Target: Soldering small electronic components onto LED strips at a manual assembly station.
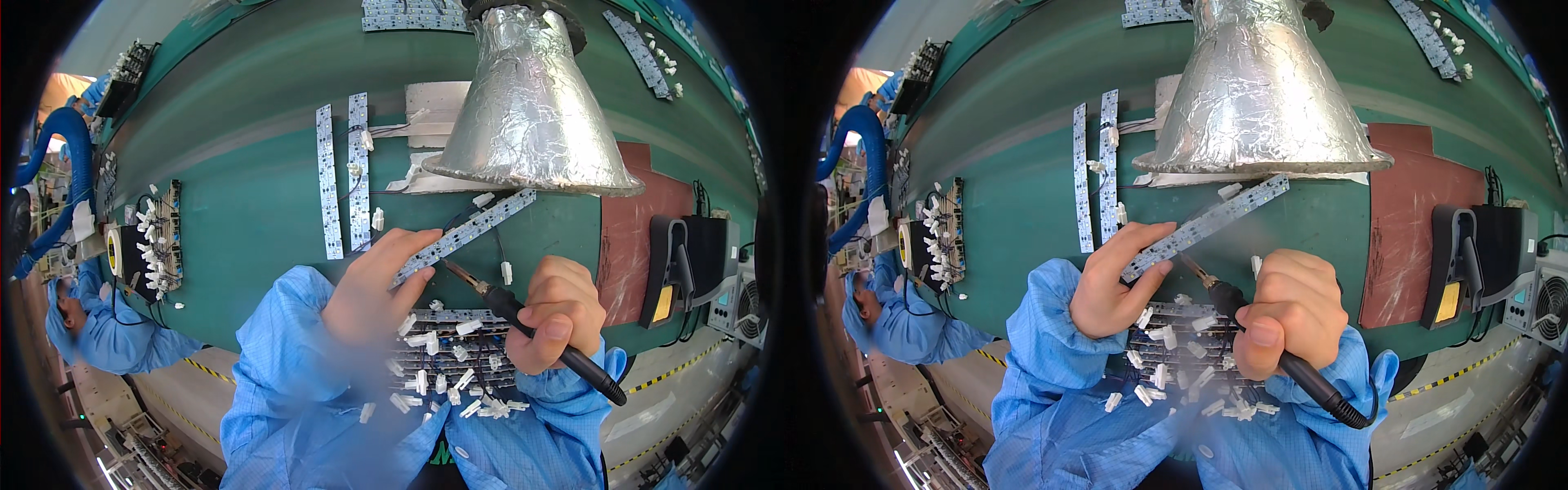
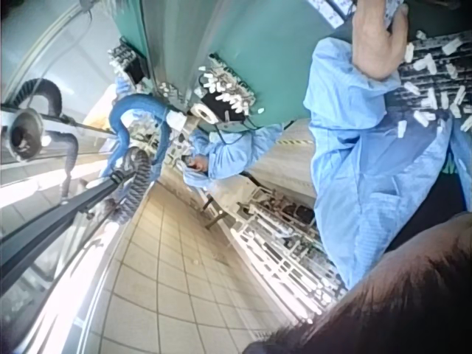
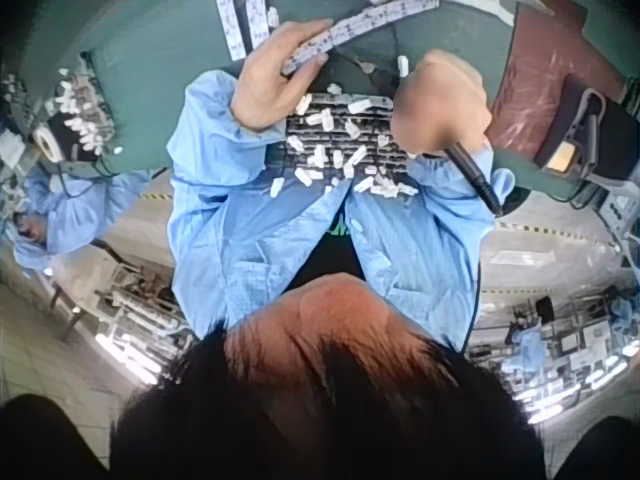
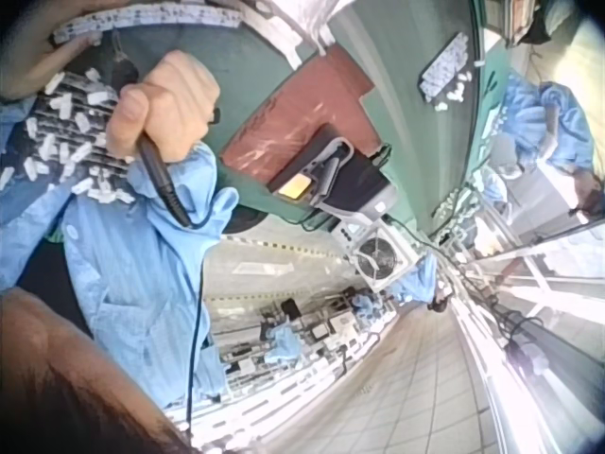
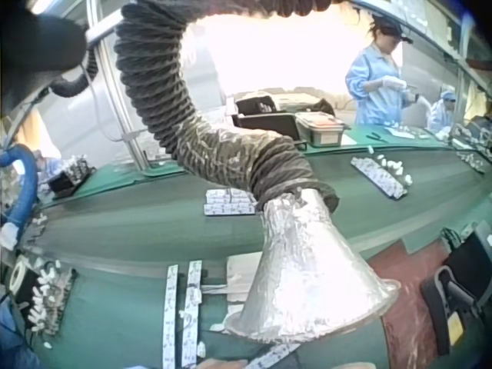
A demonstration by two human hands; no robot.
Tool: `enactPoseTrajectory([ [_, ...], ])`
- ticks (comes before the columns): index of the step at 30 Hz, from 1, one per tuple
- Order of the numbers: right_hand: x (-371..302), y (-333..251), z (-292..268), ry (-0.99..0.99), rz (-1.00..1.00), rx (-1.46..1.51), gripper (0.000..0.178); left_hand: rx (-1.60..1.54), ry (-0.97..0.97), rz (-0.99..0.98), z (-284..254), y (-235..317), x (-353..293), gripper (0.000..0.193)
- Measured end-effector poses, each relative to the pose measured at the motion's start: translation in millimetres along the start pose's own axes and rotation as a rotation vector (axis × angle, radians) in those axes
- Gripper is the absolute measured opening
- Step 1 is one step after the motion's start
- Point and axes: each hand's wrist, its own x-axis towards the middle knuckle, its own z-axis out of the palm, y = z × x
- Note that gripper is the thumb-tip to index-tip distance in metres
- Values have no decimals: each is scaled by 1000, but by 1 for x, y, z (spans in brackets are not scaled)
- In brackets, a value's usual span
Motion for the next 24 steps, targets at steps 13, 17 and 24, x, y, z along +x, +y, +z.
enactPoseTrajectory([
  [13, 3, -1, -3, 8, 2, -12, 33, -2, -4, -12, -1, 2, 1, 40],
  [17, 1, 7, -18, 147, 28, -56, 37, -32, -2, -54, -2, 3, 0, 40],
  [24, 0, 15, -39, 151, 212, -183, 37, -22, -16, -54, -2, 3, 0, 38],
])
